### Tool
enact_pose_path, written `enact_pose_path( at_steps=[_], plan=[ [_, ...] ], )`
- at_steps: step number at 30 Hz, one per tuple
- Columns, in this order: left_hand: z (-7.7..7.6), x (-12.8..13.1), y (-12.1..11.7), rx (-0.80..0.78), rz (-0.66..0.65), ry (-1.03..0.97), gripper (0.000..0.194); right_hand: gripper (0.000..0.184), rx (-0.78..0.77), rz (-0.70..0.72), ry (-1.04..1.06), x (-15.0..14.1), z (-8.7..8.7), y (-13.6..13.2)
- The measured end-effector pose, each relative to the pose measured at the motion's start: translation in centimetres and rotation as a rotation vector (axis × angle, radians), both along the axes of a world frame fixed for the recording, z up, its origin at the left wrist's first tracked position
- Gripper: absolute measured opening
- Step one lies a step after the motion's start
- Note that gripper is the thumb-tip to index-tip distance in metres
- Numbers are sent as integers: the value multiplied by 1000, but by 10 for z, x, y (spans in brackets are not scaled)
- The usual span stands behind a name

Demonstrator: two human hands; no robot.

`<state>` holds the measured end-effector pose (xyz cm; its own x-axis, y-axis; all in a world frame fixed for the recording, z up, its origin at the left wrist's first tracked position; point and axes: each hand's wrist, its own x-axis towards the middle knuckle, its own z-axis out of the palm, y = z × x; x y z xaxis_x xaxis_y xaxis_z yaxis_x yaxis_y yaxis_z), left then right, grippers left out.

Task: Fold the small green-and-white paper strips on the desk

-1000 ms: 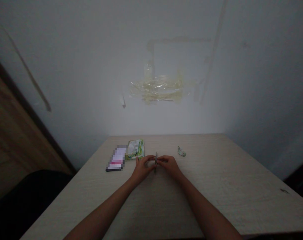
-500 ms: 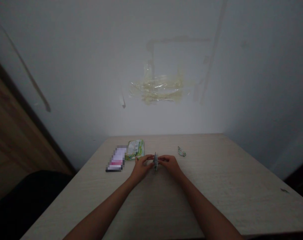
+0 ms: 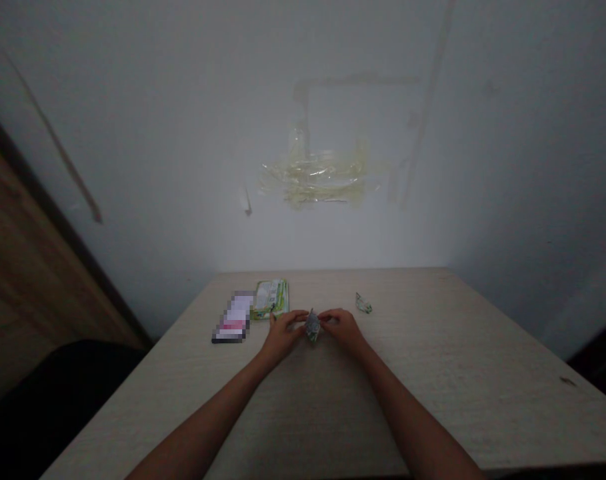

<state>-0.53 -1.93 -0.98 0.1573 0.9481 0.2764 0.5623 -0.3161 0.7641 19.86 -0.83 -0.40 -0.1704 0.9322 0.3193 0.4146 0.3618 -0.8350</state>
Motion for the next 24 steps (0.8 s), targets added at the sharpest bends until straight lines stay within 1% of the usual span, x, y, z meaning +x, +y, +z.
enact_pose_path(
  at_steps=[9, 13, 19, 24],
  plan=[
    [-5, -1, 2, 59, 2, 141, 28, 18, 61, 14, -109, 5, -1, 1],
    [-1, -2, 0, 48, 7, 199, 24, 18, 87, 11, -144, 5, -1, 0],
    [8, -7, -2, 99, 31, 295, 17, 17, 147, 20, -228, 8, 1, -1],
    [9, -11, -1, 79, 54, 337, 15, 18, 167, 33, -288, 9, -2, 1]
  ],
)
